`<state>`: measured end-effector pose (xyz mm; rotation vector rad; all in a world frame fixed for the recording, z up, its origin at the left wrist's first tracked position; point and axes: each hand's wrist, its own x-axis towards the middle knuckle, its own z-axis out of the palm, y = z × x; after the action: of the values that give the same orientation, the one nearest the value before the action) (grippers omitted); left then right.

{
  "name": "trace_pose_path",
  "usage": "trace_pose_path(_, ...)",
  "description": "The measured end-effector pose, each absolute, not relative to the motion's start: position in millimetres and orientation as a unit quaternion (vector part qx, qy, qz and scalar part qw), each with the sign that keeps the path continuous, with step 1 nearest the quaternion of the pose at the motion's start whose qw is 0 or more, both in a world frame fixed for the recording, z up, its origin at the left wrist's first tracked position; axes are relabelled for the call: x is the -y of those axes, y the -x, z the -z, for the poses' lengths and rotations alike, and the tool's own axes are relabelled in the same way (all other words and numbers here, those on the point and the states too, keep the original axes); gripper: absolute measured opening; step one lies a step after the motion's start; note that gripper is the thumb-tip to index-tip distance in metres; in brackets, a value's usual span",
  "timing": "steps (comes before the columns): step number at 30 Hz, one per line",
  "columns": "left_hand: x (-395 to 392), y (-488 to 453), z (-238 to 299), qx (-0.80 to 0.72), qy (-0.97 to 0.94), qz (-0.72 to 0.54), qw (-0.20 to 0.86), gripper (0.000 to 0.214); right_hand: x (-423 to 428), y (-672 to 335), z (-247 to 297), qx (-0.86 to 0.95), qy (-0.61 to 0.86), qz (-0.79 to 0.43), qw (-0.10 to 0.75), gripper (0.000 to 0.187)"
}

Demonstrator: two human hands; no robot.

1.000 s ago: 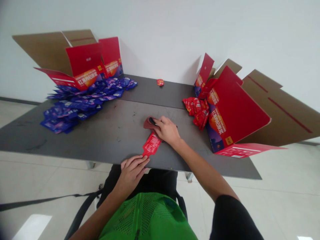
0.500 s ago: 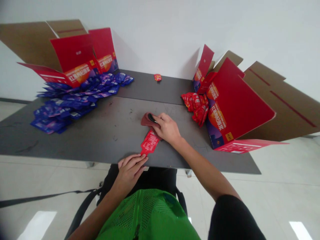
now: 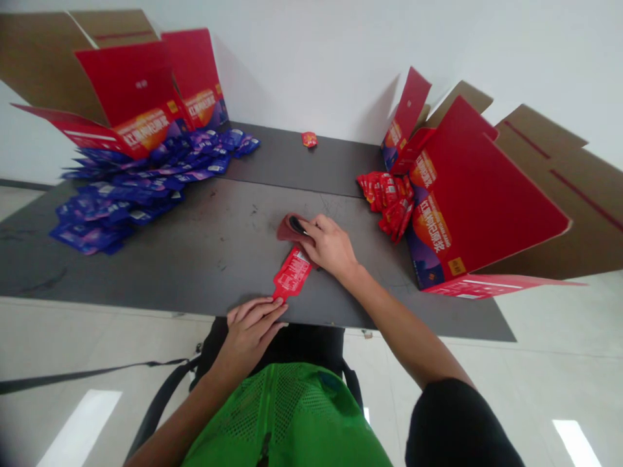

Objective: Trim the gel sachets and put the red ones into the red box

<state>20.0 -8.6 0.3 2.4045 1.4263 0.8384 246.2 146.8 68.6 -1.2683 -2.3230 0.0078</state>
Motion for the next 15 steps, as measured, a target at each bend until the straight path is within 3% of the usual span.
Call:
trace_pose_path(5,9.5,-18.7,2.0,-0.486,-0.824,-0.270,0.112,0.033,-98.8,-218.0,-53.8,0.906,0.361,-0.059,0.214,0.037)
trace_pose_path(12,9.2,-19.4,0.0,-0.482,-0.820,-0.287,0.113,0.034,-161.1,-249.4,-56.6,0.850,0.484,-0.008,0.207,0.036)
trace_pose_path(15,9.4,-19.6,1.5,-0.481,-0.819,-0.291,0.115,0.034,-144.3,-238.6,-69.7,0.849,0.470,-0.010,0.243,0.038)
